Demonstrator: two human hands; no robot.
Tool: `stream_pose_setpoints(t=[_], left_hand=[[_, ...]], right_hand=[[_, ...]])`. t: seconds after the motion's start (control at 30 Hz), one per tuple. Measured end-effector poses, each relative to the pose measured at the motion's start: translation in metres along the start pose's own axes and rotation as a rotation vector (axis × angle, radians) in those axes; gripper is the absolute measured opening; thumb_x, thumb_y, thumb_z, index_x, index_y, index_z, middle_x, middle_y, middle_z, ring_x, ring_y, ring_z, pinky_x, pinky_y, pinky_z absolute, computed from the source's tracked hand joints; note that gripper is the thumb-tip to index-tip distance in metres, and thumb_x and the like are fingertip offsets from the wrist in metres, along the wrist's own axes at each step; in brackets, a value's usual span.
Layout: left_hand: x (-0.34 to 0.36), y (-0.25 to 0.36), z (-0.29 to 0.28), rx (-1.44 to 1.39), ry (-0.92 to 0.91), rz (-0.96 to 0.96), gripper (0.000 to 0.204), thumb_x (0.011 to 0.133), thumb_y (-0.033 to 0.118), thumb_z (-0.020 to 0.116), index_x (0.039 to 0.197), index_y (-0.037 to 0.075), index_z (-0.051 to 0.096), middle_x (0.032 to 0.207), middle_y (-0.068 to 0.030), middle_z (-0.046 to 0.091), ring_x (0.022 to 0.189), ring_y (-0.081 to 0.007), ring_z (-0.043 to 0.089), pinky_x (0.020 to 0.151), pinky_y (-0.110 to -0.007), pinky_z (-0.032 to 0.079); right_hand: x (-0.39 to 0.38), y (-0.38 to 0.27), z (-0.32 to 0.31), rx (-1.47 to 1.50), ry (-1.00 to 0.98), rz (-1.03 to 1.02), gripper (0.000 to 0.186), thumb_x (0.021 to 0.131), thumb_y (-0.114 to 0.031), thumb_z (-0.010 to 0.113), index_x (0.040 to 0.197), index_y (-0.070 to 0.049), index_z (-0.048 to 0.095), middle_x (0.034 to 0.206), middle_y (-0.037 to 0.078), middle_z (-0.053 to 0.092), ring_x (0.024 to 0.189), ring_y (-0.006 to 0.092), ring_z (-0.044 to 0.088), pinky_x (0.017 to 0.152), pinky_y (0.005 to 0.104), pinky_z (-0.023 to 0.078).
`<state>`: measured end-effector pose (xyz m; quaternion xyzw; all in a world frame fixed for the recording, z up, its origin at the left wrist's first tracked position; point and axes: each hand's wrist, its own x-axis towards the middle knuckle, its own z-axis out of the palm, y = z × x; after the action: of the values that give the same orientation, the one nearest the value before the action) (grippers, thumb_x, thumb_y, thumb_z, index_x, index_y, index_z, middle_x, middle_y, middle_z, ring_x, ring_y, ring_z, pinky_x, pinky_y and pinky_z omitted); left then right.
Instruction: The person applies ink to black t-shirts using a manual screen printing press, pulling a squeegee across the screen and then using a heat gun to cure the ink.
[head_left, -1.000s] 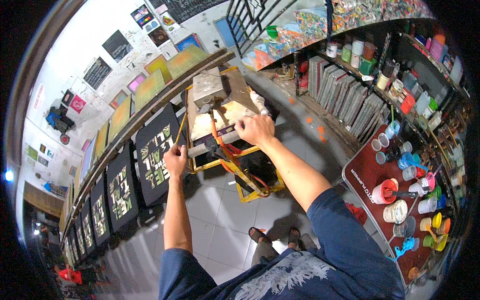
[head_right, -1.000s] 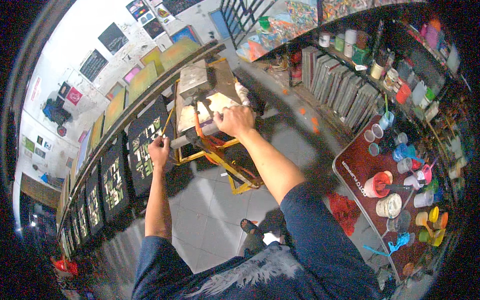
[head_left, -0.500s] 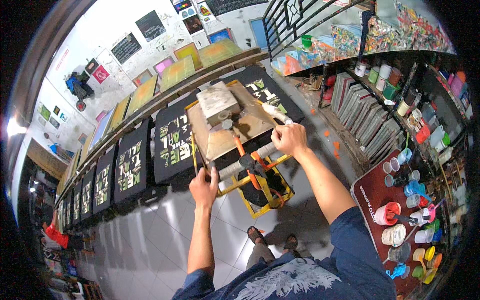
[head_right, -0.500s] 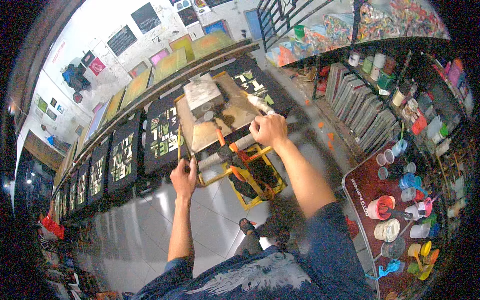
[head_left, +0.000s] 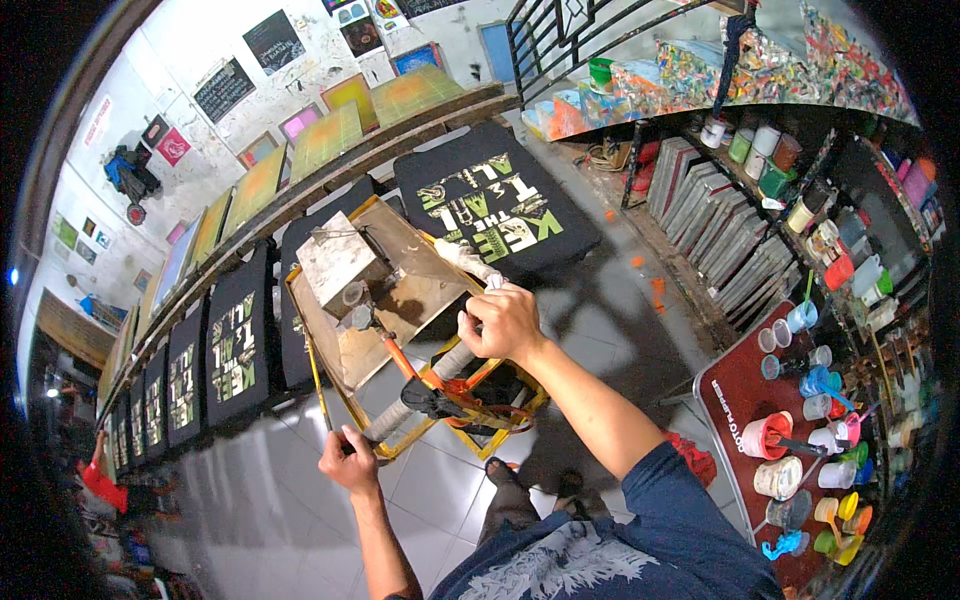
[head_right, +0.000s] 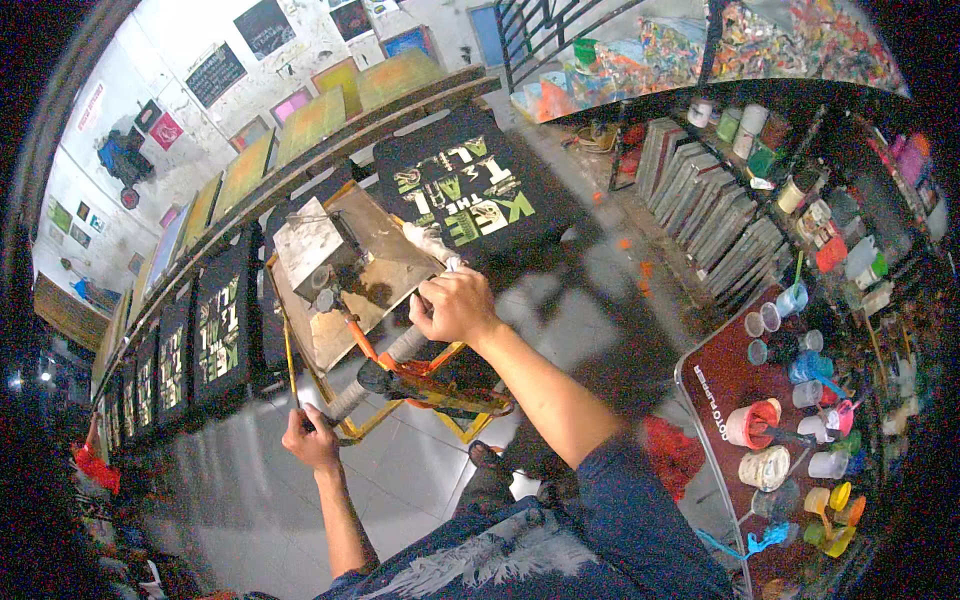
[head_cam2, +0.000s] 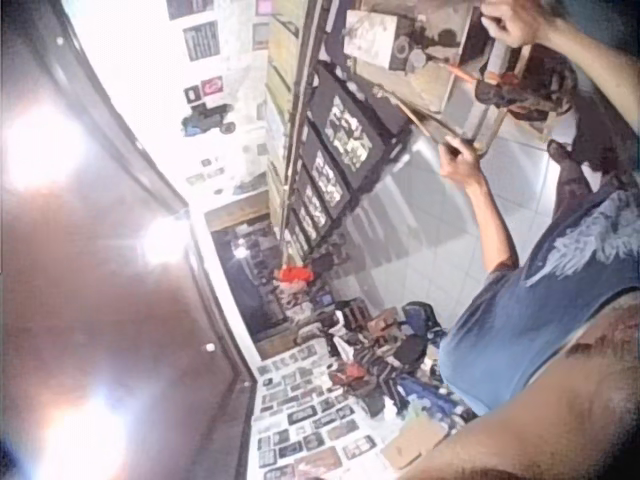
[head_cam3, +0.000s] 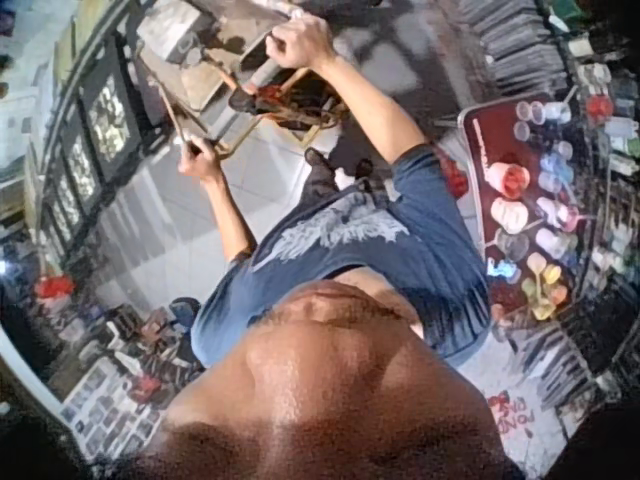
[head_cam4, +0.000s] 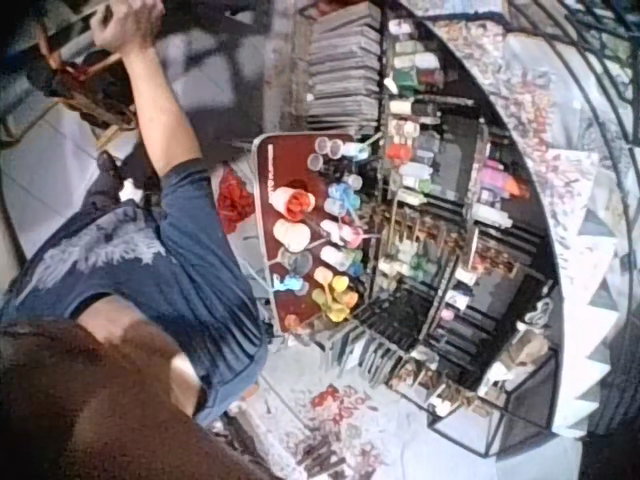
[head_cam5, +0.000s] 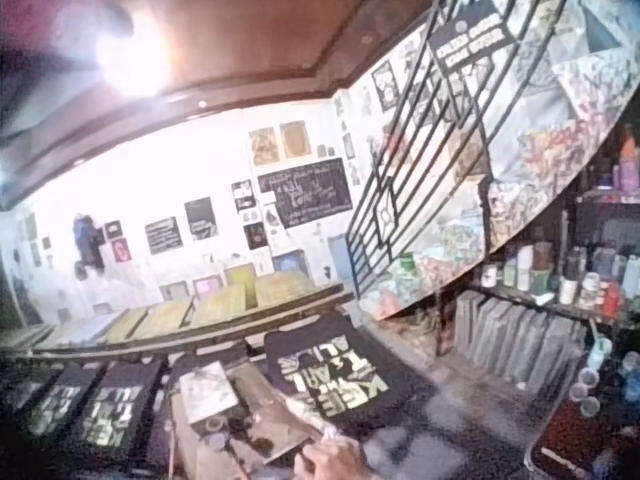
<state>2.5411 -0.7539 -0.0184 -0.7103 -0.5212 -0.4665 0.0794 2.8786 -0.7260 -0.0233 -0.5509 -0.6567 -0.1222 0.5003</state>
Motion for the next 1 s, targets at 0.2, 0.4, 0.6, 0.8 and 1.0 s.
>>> stream_pose_setpoints(t=[0.2, 0.4, 0.6, 0.8, 1.0], left_hand=[[0.055, -0.055, 0.033, -0.011, 0.039, 0.018, 0.036, 0.095, 0.019, 0.06, 0.066, 0.003, 0.047, 0.053, -0.0184, 0.046, 0.044, -0.0319, 0.046, 0.048, -0.045, 0.034], [0.112, -0.082, 0.077, 0.008, 0.017, 0.052, 0.031, 0.094, 0.018, 0.063, 0.068, 0.002, 0.054, 0.055, -0.0166, 0.055, 0.046, -0.031, 0.055, 0.048, -0.042, 0.041], [0.131, -0.065, 0.124, -0.094, -0.015, -0.014, 0.031, 0.092, 0.019, 0.07, 0.068, 0.005, 0.058, 0.056, -0.012, 0.059, 0.048, -0.027, 0.061, 0.05, -0.038, 0.045], [0.14, -0.077, 0.139, -0.082, 0.004, 0.032, 0.032, 0.092, 0.017, 0.069, 0.066, 0.004, 0.056, 0.055, -0.0121, 0.059, 0.048, -0.0294, 0.06, 0.049, -0.038, 0.045], [0.158, -0.09, 0.149, -0.125, -0.001, 0.022, 0.03, 0.092, 0.015, 0.067, 0.066, 0.005, 0.056, 0.055, -0.0121, 0.057, 0.047, -0.0301, 0.06, 0.05, -0.038, 0.046]], right_hand=[[0.037, -0.002, 0.06, 0.046, 0.115, -0.007, 0.028, 0.082, -0.021, 0.068, 0.06, -0.011, 0.054, 0.056, 0.008, 0.059, 0.054, 0.0283, 0.062, 0.057, 0.0402, 0.049], [0.081, 0.033, 0.114, -0.016, 0.016, 0.025, 0.024, 0.082, -0.028, 0.066, 0.064, -0.012, 0.065, 0.062, 0.013, 0.067, 0.059, 0.0315, 0.069, 0.059, 0.0441, 0.055], [0.118, 0.085, 0.123, -0.108, -0.032, 0.039, 0.024, 0.082, -0.027, 0.065, 0.064, -0.012, 0.069, 0.065, 0.014, 0.069, 0.061, 0.0346, 0.069, 0.06, 0.0472, 0.056], [0.12, 0.085, 0.131, -0.129, -0.024, 0.059, 0.024, 0.084, -0.025, 0.065, 0.064, -0.011, 0.066, 0.064, 0.014, 0.068, 0.063, 0.0336, 0.067, 0.065, 0.0453, 0.052], [0.131, 0.083, 0.135, -0.1, 0.037, 0.018, 0.027, 0.085, -0.022, 0.065, 0.062, -0.01, 0.06, 0.063, 0.011, 0.066, 0.059, 0.0309, 0.064, 0.062, 0.0432, 0.048]])
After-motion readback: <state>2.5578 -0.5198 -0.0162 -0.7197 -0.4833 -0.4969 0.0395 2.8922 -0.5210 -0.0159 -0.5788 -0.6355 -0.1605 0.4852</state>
